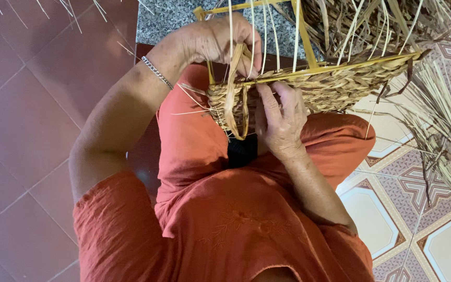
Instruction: The person sits on the floor and weaves dried palm leaves into a basket frame, threading strands through the vertical ribs and tightening the weave by hand. The basket gradually takes shape as the person continues the interlacing pattern.
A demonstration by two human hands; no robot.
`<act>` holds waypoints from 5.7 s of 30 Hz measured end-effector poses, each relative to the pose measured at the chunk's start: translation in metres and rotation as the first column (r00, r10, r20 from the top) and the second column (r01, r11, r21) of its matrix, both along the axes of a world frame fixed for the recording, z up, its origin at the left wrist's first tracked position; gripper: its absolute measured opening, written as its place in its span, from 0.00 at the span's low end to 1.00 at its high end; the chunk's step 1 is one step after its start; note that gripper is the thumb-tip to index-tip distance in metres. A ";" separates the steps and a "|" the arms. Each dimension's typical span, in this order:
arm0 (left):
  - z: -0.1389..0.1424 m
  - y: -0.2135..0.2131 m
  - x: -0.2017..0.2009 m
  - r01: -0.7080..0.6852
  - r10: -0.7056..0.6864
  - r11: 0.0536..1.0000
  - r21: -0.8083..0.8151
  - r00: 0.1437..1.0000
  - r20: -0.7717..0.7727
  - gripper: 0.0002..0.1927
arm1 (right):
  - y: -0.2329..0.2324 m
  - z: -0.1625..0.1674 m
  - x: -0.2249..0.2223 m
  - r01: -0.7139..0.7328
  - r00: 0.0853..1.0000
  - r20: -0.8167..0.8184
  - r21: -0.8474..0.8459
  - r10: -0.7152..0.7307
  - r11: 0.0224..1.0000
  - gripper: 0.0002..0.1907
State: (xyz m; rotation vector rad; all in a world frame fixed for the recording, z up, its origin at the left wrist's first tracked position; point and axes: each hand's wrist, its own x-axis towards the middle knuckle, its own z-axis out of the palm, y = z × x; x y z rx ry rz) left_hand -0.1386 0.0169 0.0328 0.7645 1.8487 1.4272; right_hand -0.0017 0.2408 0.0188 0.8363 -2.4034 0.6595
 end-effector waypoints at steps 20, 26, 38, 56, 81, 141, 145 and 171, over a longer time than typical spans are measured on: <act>0.002 -0.004 0.043 -0.221 0.230 0.973 0.067 0.922 -0.312 0.12 | -0.013 -0.003 -0.016 0.059 0.997 0.056 -0.318 -0.044 0.946 0.10; -0.002 -0.006 0.046 -0.415 0.433 0.881 0.228 0.901 -0.033 0.09 | 0.047 -0.018 0.003 0.037 0.957 0.289 -0.205 0.025 0.978 0.06; -0.007 -0.015 0.036 -0.110 0.156 0.983 0.148 0.922 -0.354 0.21 | 0.219 -0.031 0.086 0.409 0.641 0.430 0.509 -0.636 0.757 0.03; 0.001 0.019 0.090 -0.562 0.643 0.764 0.318 0.613 -0.460 0.13 | 0.035 -0.025 -0.012 0.149 0.988 0.022 0.102 -0.152 0.983 0.18; 0.000 -0.001 0.082 -0.436 0.576 0.783 0.444 0.777 -0.254 0.13 | 0.118 0.031 0.044 -0.053 0.385 0.168 -0.978 0.907 0.204 0.13; -0.021 0.000 -0.008 0.085 -0.078 0.995 0.056 0.990 -0.113 0.10 | -0.005 -0.006 -0.014 0.007 0.999 0.044 -0.263 0.005 0.965 0.12; -0.006 0.002 -0.005 0.020 -0.028 0.996 -0.092 0.996 -0.085 0.09 | -0.010 0.000 -0.015 0.053 0.999 0.024 -0.244 -0.049 0.968 0.13; -0.009 -0.007 0.095 -0.535 0.523 0.837 0.111 0.724 -0.449 0.28 | 0.051 -0.025 0.013 -0.397 0.743 0.634 0.157 0.216 0.904 0.05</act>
